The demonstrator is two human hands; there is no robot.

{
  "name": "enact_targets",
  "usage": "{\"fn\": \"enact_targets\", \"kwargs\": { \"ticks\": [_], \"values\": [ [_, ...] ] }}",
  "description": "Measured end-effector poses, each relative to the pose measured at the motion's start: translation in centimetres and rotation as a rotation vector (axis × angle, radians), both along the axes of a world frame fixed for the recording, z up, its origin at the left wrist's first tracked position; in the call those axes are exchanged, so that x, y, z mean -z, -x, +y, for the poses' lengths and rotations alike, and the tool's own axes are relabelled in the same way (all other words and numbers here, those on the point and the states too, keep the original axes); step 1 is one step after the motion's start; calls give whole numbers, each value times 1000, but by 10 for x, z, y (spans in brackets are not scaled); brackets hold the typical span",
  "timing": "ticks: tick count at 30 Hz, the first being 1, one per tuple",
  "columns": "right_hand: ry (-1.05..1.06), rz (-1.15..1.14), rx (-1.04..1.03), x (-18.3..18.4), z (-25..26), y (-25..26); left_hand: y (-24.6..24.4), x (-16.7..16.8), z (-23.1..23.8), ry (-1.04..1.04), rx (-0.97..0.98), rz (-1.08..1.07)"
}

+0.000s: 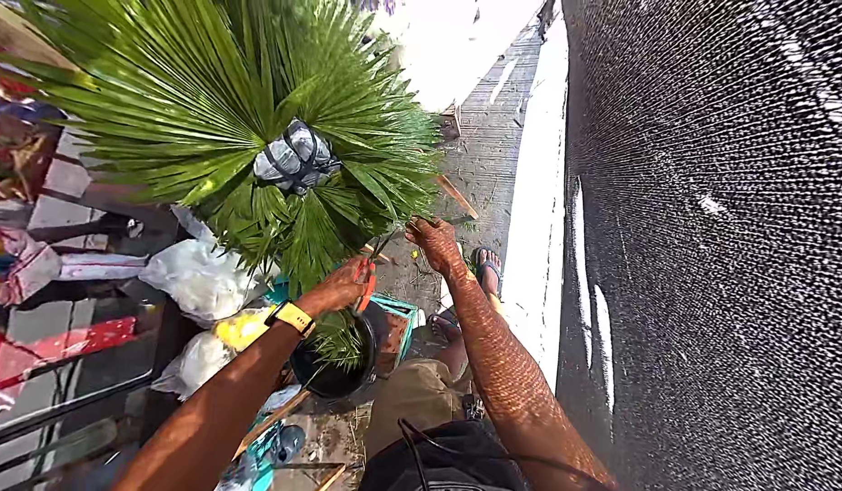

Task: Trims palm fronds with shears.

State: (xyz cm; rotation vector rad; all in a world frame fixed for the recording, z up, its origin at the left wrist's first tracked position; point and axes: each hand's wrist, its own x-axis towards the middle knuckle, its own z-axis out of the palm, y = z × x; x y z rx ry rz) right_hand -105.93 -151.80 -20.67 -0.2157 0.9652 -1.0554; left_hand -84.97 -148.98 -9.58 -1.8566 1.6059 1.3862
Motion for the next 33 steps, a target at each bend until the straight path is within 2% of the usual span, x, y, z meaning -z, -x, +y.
{"fn": "enact_targets", "kwargs": {
  "ticks": [3, 6, 10, 13, 16, 20, 23, 27, 30, 33],
  "values": [
    [21, 7, -17, 5, -2, -4, 23, -4, -22, 43, -55, 51],
    [32, 21, -30, 8, -2, -3, 27, -3, -29, 148, 20, -1],
    [32, 130, -123, 16, 6, 14, 4, -2, -12, 27, 61, -2],
    [-17, -10, -61, 18, 3, 22, 5, -10, 0, -49, 46, -24],
    [-22, -107, -43, 12, -9, 22, 20, -17, -9, -23, -22, 87],
    [27, 26, -16, 12, -20, 15, 56, -23, -41, 39, -105, 92],
    [2, 20, -11, 8, -23, 15, 61, -12, -61, 78, -8, -7],
    [-112, 111, -57, 1, -35, 30, 51, -7, -56, 104, 35, -50],
    [-60, 170, -49, 8, -55, 35, 59, -12, -53, 56, -3, -30],
    [-3, 196, -25, 5, -67, 33, 71, -2, -63, 152, -63, 52]
  ]
}}
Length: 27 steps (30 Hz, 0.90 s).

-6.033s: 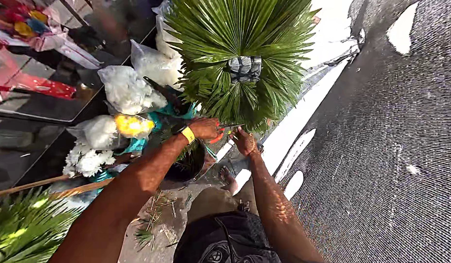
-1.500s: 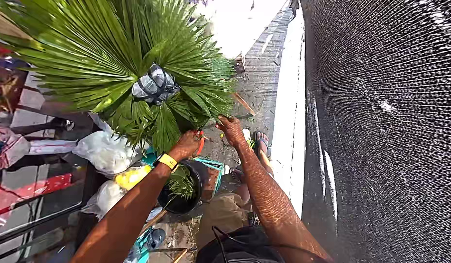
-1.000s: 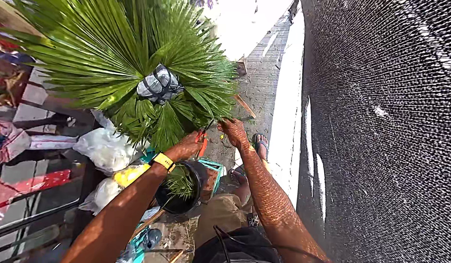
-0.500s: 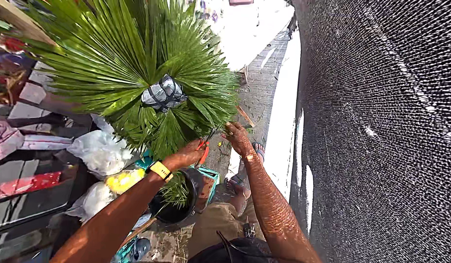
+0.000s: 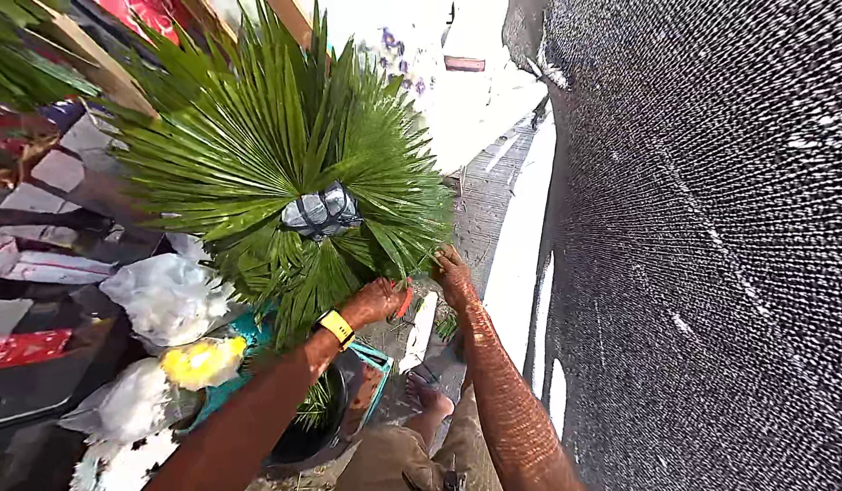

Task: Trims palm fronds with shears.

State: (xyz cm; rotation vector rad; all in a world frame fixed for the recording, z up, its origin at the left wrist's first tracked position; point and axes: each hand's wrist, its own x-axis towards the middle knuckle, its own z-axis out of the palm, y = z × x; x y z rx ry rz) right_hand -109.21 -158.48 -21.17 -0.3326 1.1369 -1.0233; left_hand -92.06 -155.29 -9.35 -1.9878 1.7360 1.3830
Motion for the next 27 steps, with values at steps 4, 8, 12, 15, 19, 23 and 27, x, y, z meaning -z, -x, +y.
{"fn": "enact_targets", "kwargs": {
  "ticks": [4, 8, 12, 15, 19, 23, 27],
  "values": [
    [-1, -10, -43, 2, 1, 5, 7, 6, -15, 21, -2, -74],
    [-11, -28, -109, -1, 1, 10, 5, 12, -15, 24, -35, 48],
    [-3, 81, -218, 12, -7, 27, 10, 17, -6, 22, -45, 30],
    [-39, 473, -433, 33, -7, 60, 5, 33, 54, -96, -71, 29],
    [23, 556, -468, 18, -25, 84, 25, 16, 83, -145, -141, 57],
    [6, 244, -298, -13, -42, 73, 50, -14, 37, -14, -248, 229],
    [-27, 244, -258, -15, -49, 74, 60, -33, -3, -6, -306, 139]
  ]
}}
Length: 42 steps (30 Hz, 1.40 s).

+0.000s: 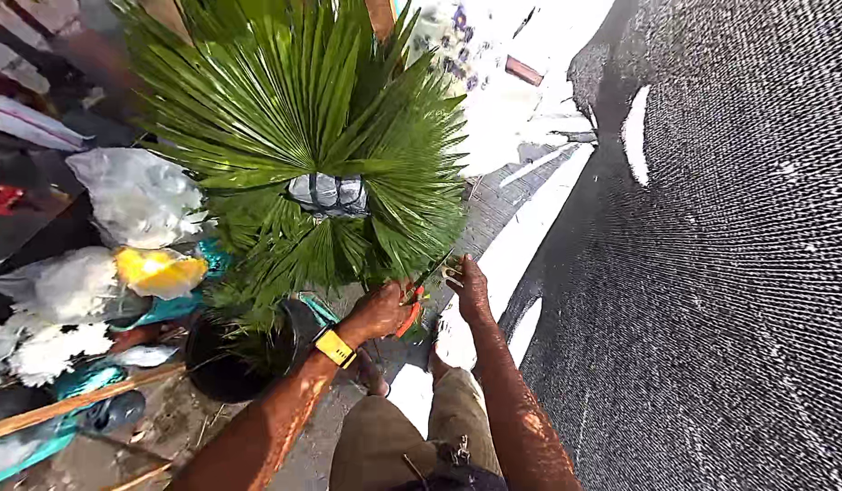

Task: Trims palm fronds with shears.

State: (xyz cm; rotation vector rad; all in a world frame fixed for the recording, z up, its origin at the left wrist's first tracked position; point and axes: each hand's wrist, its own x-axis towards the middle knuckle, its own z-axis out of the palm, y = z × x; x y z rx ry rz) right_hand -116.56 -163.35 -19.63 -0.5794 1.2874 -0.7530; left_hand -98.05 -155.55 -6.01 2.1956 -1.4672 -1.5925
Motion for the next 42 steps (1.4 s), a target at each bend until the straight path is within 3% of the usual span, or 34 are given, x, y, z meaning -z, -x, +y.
{"fn": "enact_targets", "kwargs": {
  "ticks": [7, 12, 16, 22, 28, 30, 33, 36, 39, 42],
  "values": [
    [29, -34, -23, -5, -41, 16, 5, 22, 26, -60, 17, 42],
    [155, -106, -202, -23, -75, 3, 28, 44, -11, 58, -178, 185],
    [241, -132, -245, -28, -85, 5, 26, 56, -23, 119, -241, 182],
    [120, -59, -287, -38, -105, 19, 36, 69, 5, 92, -221, 265],
    [173, -13, -298, -49, -127, 1, 58, 53, -59, 230, -408, 285],
    [186, -9, -297, -50, -129, 2, 64, 61, -63, 262, -433, 287],
    [207, 47, -353, -54, -135, 9, 76, 83, -49, 292, -501, 487],
    [202, 97, -395, -58, -141, 18, 88, 77, -56, 316, -564, 636],
    [206, 134, -433, -63, -145, 22, 88, 69, -86, 324, -639, 555],
    [174, 238, -419, -66, -147, 28, 98, 89, -85, 343, -693, 546]
  ]
}}
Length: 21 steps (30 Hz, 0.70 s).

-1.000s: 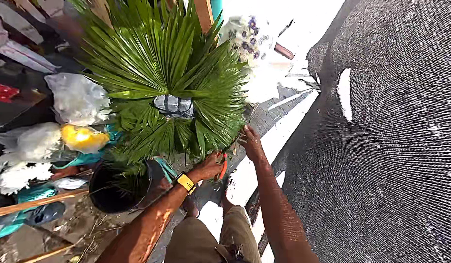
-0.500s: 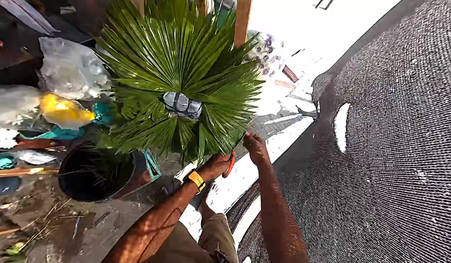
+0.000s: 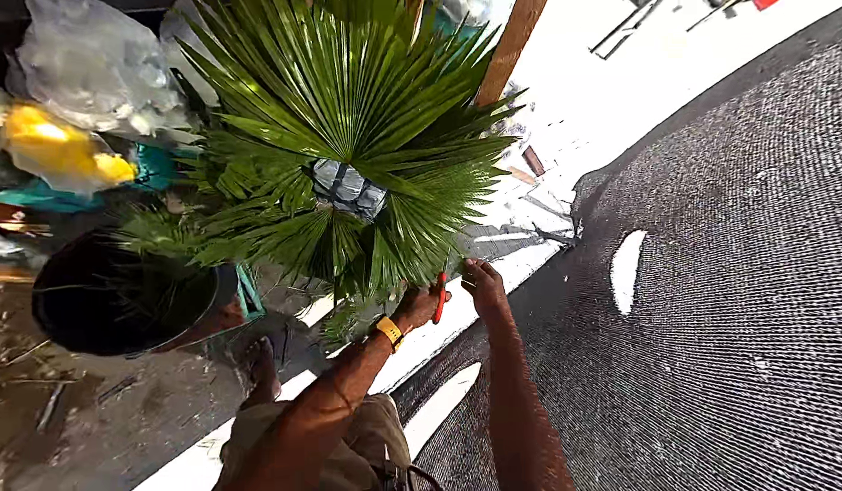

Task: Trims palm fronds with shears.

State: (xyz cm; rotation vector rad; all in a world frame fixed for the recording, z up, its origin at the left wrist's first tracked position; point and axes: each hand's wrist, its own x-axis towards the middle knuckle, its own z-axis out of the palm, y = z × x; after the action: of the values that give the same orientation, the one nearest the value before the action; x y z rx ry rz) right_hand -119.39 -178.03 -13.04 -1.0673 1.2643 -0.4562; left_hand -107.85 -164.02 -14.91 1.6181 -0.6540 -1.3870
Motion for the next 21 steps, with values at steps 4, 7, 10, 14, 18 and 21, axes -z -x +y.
{"fn": "enact_targets", "kwargs": {
  "ticks": [4, 7, 10, 14, 18, 21],
  "values": [
    [51, 317, -95, 8, 14, 22, 31, 33, 76, -47, 177, 135],
    [42, 444, -154, 29, 46, 50, 34, 35, 126, -235, 357, -42],
    [-71, 472, -212, 44, 89, 76, 0, 17, 139, -412, 454, -375],
    [-152, 456, -246, 53, 142, 96, -53, -36, 111, -443, 467, -574],
    [-158, 416, -323, 46, 172, 84, -67, -43, 101, -334, 557, -614],
    [60, 405, -398, 24, 168, 60, -48, -8, 138, -327, 430, -440]
  ]
}}
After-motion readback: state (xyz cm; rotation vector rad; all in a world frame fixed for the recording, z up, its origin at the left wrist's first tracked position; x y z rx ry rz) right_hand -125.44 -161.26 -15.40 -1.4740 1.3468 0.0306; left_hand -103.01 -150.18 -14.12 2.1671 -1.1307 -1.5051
